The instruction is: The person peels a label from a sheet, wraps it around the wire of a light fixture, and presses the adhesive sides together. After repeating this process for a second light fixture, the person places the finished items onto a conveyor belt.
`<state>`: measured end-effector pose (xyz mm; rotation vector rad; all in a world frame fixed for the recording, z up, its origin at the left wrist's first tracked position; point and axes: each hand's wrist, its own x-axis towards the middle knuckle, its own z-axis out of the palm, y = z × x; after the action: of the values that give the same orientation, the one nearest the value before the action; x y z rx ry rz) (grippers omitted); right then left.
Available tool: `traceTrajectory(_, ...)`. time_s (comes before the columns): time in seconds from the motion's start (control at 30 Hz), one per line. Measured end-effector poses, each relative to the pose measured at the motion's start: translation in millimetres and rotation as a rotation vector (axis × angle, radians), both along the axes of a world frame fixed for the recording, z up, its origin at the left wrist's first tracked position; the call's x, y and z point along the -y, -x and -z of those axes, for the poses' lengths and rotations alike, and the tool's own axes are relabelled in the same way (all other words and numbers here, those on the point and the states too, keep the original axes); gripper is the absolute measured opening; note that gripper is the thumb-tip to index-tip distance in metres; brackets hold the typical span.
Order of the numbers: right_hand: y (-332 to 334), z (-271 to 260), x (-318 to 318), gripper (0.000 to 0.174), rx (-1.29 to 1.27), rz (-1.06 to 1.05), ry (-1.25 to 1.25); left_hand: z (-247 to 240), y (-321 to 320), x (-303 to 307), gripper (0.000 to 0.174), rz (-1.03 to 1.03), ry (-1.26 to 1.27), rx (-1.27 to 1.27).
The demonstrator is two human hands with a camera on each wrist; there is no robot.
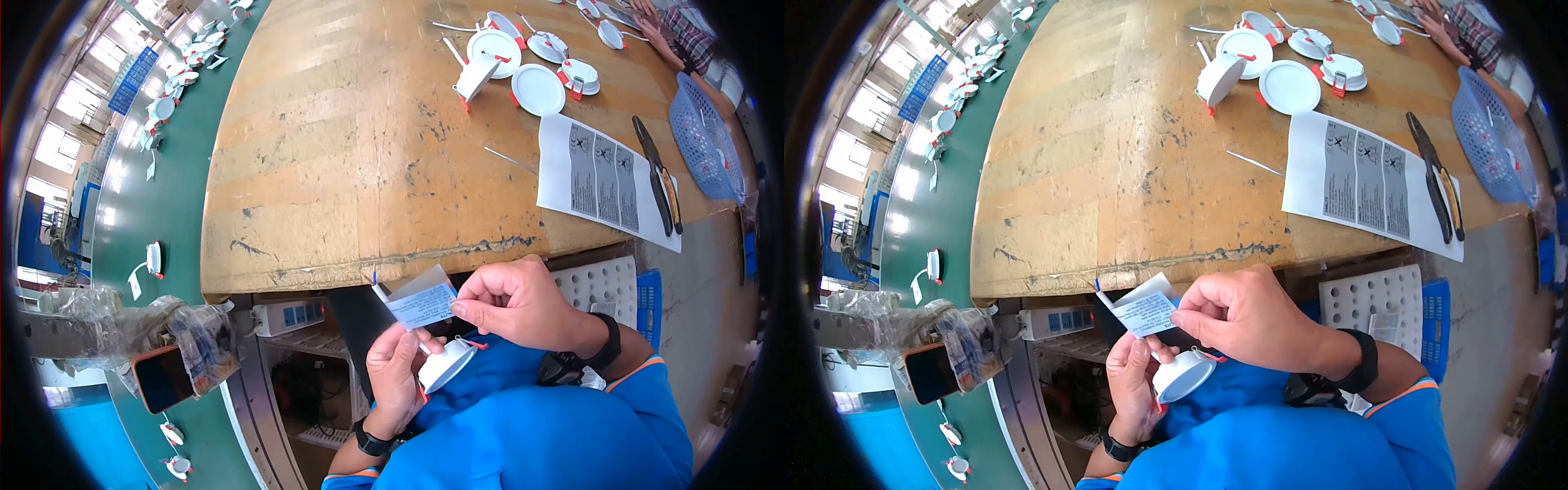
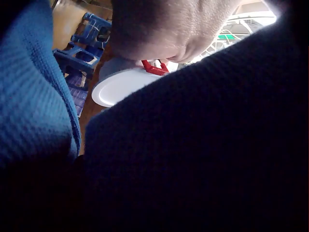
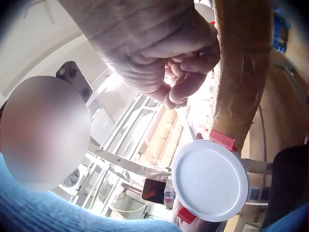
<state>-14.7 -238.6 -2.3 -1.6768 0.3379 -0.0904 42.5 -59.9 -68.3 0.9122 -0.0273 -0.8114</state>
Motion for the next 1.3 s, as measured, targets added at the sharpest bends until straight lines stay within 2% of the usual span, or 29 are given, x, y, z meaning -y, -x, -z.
traceTrajectory(0.33, -1.6, -4.6, 0.5, 0.011, 0.034, -0.001, 0.097, -2.8, 1.0, 1.3, 0.024, -0.023, 0.046, 0.013)
traceTrajectory(1.3, -3.6, -6.4, -1.6, 0.010, 0.056, 0.008, 0.154, -0.6, 2.2, -1.3, 0.022, -0.035, 0.083, 0.019)
